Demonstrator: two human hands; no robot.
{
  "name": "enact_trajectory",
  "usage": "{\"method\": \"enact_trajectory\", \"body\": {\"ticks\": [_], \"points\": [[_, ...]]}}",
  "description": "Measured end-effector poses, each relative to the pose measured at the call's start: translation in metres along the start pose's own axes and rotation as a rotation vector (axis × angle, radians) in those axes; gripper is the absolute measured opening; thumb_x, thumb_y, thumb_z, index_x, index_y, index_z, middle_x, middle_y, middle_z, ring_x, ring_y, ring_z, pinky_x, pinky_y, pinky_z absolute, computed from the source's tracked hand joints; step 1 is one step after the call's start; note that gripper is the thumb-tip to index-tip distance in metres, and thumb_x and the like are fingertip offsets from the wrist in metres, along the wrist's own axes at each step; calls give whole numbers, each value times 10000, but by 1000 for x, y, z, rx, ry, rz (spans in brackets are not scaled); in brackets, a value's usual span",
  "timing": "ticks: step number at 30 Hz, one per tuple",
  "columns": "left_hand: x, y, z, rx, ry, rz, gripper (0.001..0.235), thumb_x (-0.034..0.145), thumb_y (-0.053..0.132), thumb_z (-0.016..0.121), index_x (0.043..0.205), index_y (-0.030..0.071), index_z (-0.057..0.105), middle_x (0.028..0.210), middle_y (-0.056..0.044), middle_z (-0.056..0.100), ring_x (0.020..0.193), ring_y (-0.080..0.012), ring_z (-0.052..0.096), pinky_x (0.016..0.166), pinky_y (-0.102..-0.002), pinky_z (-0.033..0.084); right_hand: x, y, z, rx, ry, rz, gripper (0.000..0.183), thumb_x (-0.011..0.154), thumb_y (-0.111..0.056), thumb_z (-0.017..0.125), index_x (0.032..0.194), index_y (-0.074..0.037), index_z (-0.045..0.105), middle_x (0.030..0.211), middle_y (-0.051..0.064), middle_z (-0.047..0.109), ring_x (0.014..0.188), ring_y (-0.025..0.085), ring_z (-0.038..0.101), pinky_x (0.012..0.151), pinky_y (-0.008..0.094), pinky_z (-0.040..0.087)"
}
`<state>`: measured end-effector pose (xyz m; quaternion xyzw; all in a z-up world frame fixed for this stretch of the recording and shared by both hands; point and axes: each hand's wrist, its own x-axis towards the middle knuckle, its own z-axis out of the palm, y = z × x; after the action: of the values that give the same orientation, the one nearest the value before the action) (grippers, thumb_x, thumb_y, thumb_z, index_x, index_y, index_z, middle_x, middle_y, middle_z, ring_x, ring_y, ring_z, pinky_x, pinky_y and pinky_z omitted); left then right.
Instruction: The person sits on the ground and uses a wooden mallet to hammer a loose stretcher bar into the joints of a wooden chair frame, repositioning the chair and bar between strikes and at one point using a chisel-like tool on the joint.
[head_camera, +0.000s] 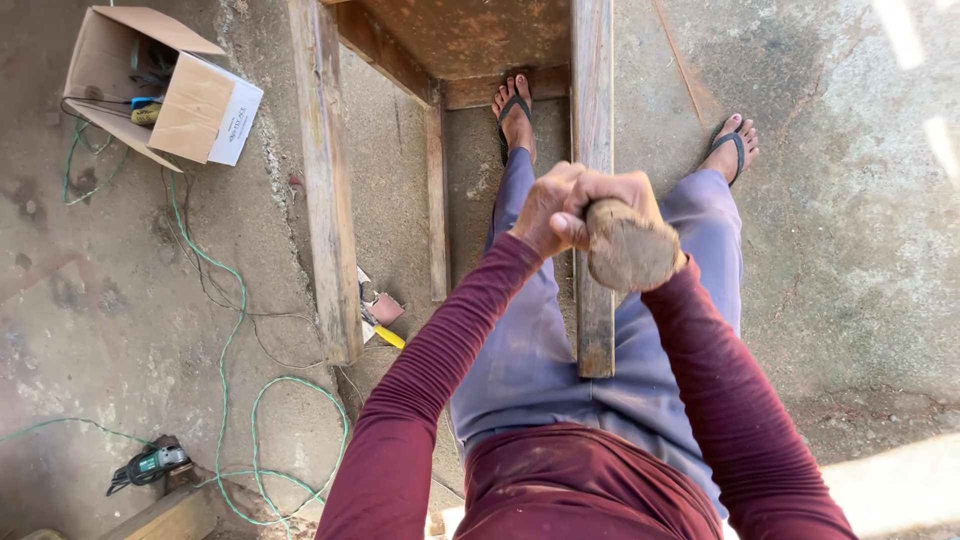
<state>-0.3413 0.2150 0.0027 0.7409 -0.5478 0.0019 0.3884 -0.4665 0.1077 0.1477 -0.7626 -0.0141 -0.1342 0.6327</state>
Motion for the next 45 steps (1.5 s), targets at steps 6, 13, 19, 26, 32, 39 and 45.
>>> {"method": "enact_trajectory", "body": {"ticks": [6,13,19,26,32,39,45], "points": [[-55,41,2,18,-17,-11,192,859,246,728,926,88,642,906,-62,659,923,-244,659,780,-367,593,-59,-10,29,101,26,5,250,907,-152,798,828,-21,599,762,13,575,728,95,529,658,270,495],[-106,87,-1,-63,-82,9,176,853,205,738,899,66,642,893,-77,648,896,-258,650,770,-374,587,-120,-16,56,57,45,17,228,869,-149,809,812,-30,623,741,8,597,691,83,544,619,266,496],[-74,63,-12,-66,-161,59,143,786,128,728,878,56,646,885,-89,644,920,-275,648,779,-386,587,-85,-16,34,60,45,50,234,876,-149,798,744,-48,634,668,12,600,629,76,531,563,266,482],[93,-61,-26,2,5,94,131,831,153,758,873,67,669,863,-83,665,758,-197,664,609,-293,602,107,27,-47,-348,-86,-138,300,928,-275,762,769,-78,602,643,6,564,581,82,520,528,278,496],[230,-150,-49,122,-9,-31,234,974,130,681,1154,1,608,830,-56,668,667,-147,663,591,-246,620,269,81,-116,-851,-125,-282,419,1012,-572,627,844,-190,665,711,-32,612,624,115,591,557,310,534],[294,-229,-26,46,213,21,149,865,100,766,987,51,696,844,-62,721,700,-141,717,610,-242,617,336,96,-147,-338,-168,-323,415,1035,-512,724,993,-100,690,901,19,671,838,153,662,709,325,606],[302,-243,-24,238,192,-34,146,809,74,790,795,37,649,690,-57,698,629,-177,698,598,-312,601,351,119,-157,-461,-247,-202,322,1143,-362,684,1086,-48,718,865,49,684,764,180,662,667,351,539]]}}
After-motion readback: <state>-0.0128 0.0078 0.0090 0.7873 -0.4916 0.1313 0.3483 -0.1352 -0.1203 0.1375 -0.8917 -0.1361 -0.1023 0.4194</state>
